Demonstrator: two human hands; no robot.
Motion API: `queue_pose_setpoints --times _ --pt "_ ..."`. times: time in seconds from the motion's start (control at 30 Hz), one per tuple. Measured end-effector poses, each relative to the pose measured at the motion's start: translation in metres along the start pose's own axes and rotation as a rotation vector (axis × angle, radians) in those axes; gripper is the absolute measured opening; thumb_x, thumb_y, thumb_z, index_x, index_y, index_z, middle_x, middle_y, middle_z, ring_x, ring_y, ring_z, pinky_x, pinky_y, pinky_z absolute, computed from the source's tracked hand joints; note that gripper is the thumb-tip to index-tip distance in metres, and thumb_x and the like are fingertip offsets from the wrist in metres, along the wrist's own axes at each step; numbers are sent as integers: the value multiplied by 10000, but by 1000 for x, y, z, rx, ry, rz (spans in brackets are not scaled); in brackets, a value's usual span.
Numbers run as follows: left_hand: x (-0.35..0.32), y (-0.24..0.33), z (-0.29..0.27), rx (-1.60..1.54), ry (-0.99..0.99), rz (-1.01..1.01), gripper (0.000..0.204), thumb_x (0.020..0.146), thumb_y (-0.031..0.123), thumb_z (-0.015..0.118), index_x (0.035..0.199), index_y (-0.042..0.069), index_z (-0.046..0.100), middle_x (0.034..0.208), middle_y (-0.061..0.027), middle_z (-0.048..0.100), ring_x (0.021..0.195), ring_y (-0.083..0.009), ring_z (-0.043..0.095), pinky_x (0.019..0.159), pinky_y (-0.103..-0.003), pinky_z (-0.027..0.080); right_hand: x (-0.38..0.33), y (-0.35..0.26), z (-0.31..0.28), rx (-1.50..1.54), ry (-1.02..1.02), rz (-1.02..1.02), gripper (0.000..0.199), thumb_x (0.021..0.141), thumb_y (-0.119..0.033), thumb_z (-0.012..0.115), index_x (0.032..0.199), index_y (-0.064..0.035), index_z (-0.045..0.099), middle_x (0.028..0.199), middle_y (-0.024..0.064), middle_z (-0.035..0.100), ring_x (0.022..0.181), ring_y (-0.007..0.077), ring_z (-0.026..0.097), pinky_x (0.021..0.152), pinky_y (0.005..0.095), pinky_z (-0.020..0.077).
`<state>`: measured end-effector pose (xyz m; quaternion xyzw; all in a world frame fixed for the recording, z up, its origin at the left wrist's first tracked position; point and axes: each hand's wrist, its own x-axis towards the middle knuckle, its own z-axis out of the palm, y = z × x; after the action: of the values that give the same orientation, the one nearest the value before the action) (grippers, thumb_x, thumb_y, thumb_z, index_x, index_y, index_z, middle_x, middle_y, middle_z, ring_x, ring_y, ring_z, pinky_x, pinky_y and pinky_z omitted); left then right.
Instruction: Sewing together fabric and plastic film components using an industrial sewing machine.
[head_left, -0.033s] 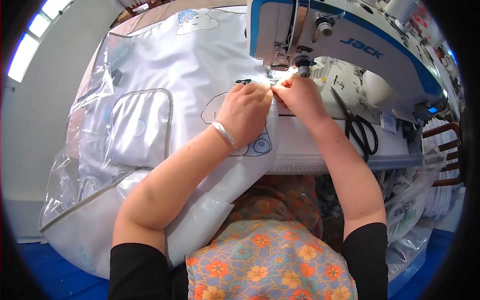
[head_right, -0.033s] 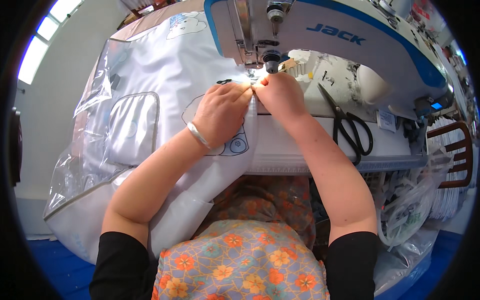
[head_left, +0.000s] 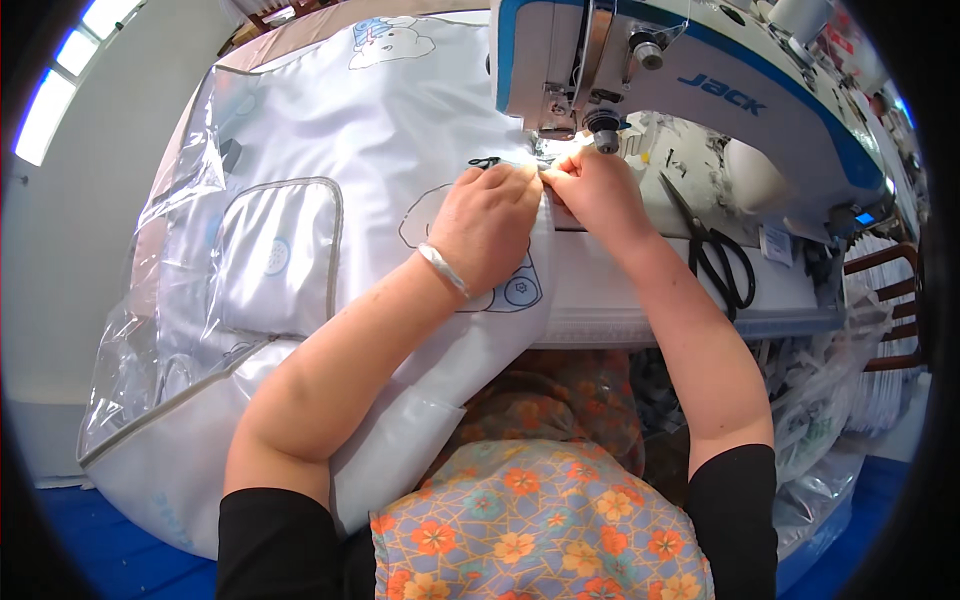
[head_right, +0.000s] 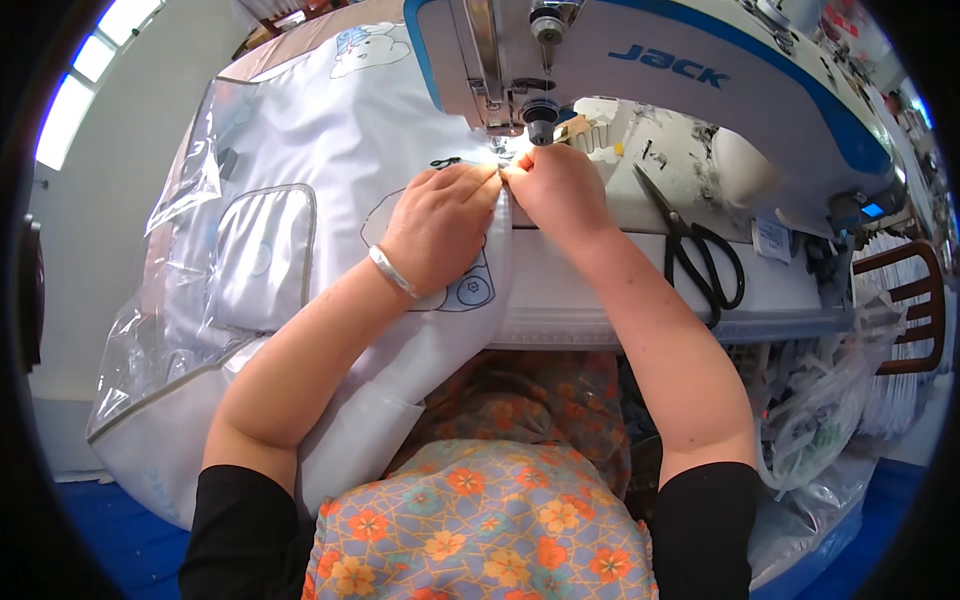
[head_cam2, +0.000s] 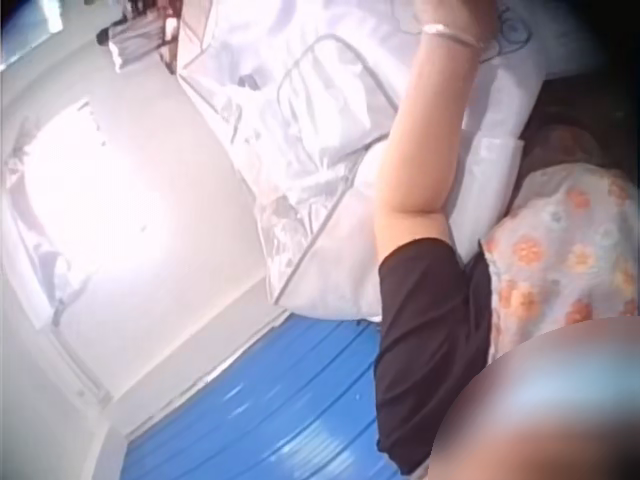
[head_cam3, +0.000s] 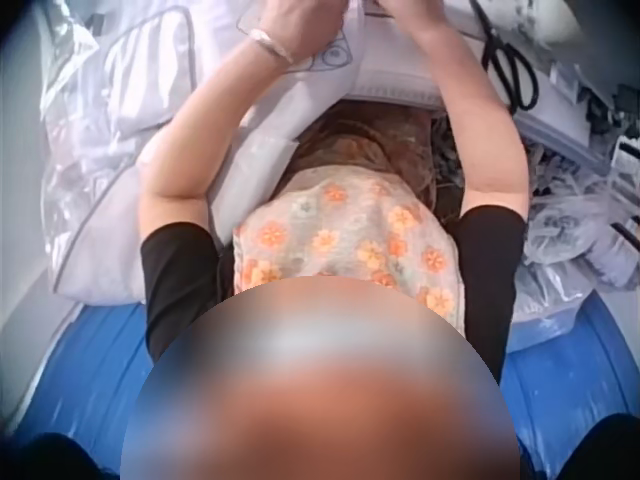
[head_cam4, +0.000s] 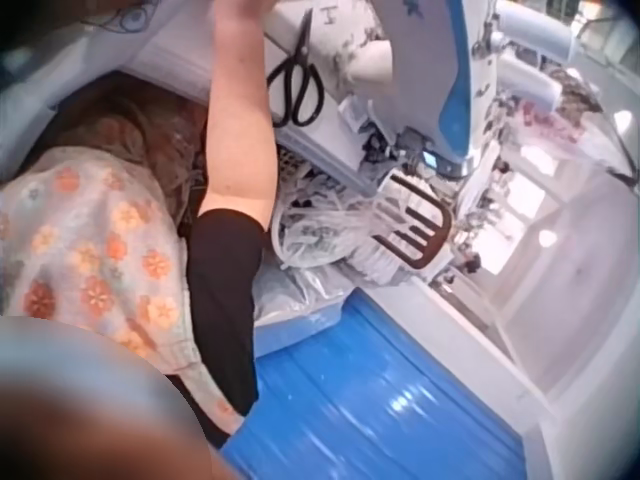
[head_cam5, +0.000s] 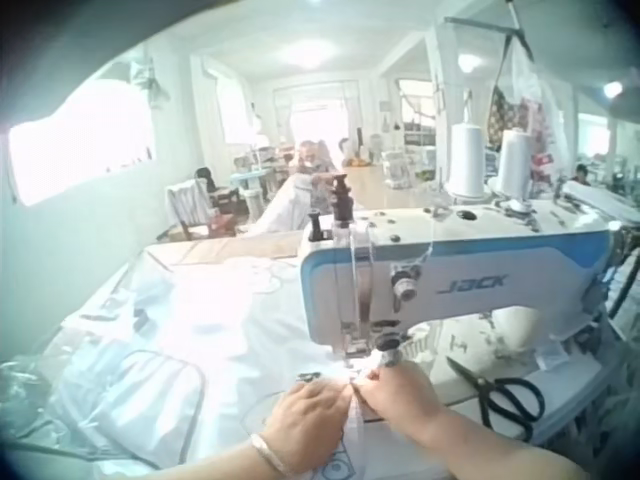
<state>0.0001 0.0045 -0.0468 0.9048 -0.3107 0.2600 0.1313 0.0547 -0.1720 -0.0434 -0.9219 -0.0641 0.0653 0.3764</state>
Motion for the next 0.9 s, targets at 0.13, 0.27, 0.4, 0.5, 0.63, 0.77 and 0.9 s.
queue_pose_setpoints --times 0.13,0.27,0.4,0.5,0.63,0.77,0.9 --pt "-2 1 2 -17 29 -19 338 799 81 558 1113 12 662 1105 -78 686 1065 -223 609 966 -355 442 -22 10 4 -225 308 -456 153 870 -137 674 1006 -68 691 772 88 667 681 239 661 629 364 532" --pt "0 2 1 -17 3 -18 333 795 78 548 1102 17 663 1083 -74 689 1059 -221 609 939 -359 449 -29 12 1 -488 290 -564 204 882 -102 612 1071 -120 685 852 72 627 763 288 654 651 415 531" --pt "4 -3 3 -18 -11 -41 312 779 80 561 1068 33 669 1057 -59 690 1056 -227 609 932 -360 454 -30 10 2 -576 268 -606 206 881 -103 598 1062 -130 691 838 74 599 770 279 642 663 409 535" --pt "10 -5 1 -45 -73 -57 273 768 83 585 1023 52 676 1052 -60 689 1060 -235 608 938 -369 457 -31 12 2 -611 298 -647 218 864 -96 608 1062 -135 691 841 78 585 787 273 636 668 414 535" --pt "12 -11 4 -48 -14 -43 238 759 75 608 986 64 677 1062 -66 683 1066 -240 606 944 -381 459 -28 13 -9 -399 300 -596 184 874 -102 636 1049 -74 688 840 109 637 763 283 652 665 407 522" --pt "16 -14 1 -64 -68 -39 286 767 62 617 1048 56 669 1124 -93 671 1079 -264 604 942 -402 465 -13 14 -44 95 468 -519 150 866 -73 709 1003 -15 694 790 113 673 672 186 650 636 302 509" --pt "19 -11 5 -48 -59 -27 232 766 85 635 993 52 675 1104 -105 672 1071 -254 602 934 -397 464 -16 10 -59 79 467 -491 154 851 -112 741 972 -24 705 795 137 678 654 194 670 625 307 523"
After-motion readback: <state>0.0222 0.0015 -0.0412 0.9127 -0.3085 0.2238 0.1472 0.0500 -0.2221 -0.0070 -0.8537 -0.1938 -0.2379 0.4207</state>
